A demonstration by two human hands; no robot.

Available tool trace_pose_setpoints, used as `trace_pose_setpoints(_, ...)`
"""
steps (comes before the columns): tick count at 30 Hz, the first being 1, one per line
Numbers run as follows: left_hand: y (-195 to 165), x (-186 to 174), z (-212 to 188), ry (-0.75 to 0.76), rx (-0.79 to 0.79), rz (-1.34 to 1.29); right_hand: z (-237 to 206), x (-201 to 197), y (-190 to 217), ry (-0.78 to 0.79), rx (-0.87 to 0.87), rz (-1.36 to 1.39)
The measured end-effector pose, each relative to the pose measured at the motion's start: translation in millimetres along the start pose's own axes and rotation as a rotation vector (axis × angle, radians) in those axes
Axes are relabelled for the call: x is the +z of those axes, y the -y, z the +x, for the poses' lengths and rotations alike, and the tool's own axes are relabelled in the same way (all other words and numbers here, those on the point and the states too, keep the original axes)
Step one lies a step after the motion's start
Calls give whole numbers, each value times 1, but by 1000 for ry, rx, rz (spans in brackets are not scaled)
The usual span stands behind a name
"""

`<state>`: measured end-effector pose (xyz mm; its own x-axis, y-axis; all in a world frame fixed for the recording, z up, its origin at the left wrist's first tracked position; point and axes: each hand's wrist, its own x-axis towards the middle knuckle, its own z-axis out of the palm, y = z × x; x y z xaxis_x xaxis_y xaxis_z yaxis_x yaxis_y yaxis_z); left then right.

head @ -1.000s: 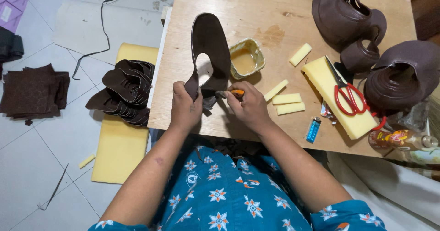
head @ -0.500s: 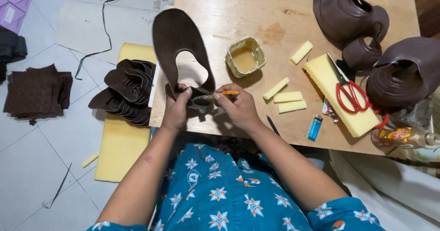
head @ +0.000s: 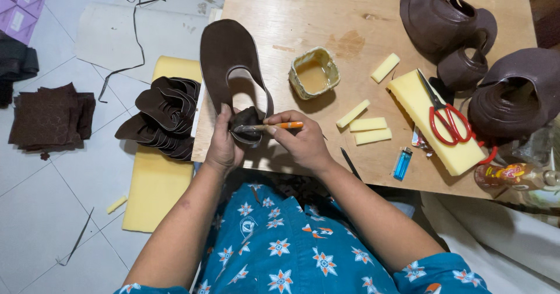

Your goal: The person trims the edges of a brown shoe upper with scissors, then applies glue to the inner rim of the upper using a brush. The person works at a wooden table with multiple shoe uppers, foam pieces, and tools visible.

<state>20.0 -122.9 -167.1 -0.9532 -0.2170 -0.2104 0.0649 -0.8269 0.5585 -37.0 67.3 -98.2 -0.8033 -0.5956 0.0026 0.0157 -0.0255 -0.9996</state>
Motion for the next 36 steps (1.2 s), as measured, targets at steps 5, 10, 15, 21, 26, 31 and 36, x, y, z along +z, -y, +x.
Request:
trace_pose_setpoints(5,2,10,-5,25,14,-69,-2,-5,-1,-2,-16,21)
trace_pose_setpoints(10,1,21,-8,-68,-5,77,-5,-17,3,67,-11,5)
trace_pose_setpoints(15,5,18,-3,6,-15,154,-6,-29,16,173,26,-100)
trace_pose_setpoints(21,11,9,4,-25,24,380,-1,-37,38,244,9,-394)
trace_pose_setpoints(26,8,19,7,-282,173,1158,-1,-43,45,78,-74,-534)
trace_pose_setpoints(31,-1,42,-3,-371,252,1349,-1,-51,42,-143,-113,-244)
trace_pose_setpoints(36,-3,61,-8,-384,230,1453,-4,-45,34,-2,-206,-328)
